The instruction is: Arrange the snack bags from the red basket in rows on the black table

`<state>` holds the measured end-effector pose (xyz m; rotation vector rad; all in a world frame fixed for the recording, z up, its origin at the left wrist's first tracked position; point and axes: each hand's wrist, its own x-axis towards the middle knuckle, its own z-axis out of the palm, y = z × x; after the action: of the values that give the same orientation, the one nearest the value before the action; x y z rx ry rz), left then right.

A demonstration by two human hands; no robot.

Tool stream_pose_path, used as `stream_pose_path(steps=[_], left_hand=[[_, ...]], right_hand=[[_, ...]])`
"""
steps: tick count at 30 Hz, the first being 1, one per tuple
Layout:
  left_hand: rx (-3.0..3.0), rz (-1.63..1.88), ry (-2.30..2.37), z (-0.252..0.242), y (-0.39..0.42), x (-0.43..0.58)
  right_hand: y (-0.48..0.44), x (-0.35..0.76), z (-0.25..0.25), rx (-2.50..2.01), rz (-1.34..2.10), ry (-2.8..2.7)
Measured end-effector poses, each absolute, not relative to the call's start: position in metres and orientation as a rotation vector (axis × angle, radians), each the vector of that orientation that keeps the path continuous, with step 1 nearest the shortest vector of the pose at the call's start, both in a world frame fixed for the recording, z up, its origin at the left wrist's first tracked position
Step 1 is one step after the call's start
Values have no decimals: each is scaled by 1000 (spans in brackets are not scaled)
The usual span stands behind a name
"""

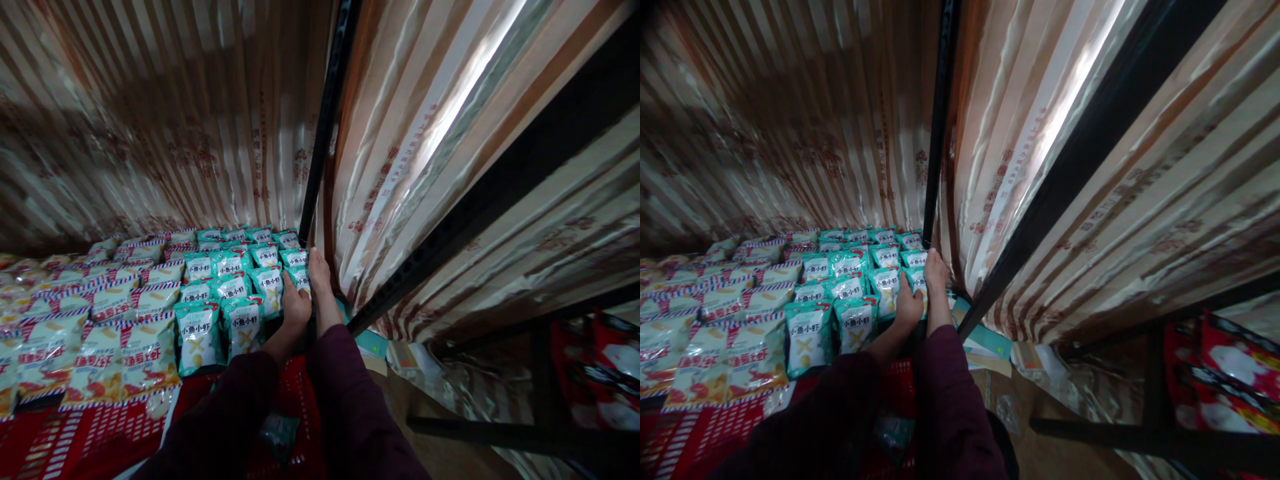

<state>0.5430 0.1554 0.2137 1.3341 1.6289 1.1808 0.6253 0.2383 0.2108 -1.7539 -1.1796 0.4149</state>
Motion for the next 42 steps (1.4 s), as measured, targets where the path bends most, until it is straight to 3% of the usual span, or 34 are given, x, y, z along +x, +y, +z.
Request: stream_pose_path(steps=[22, 35, 42], left_hand=[[1388, 1212, 1586, 214, 144, 542], [1513, 1367, 1309, 199, 97, 521], [1613, 1205, 1175, 188, 28, 480]], right_hand=[[192, 607, 236, -1652, 85, -1222], [102, 584, 253, -1529, 242, -1336], [37, 553, 231, -1408, 366, -1363]])
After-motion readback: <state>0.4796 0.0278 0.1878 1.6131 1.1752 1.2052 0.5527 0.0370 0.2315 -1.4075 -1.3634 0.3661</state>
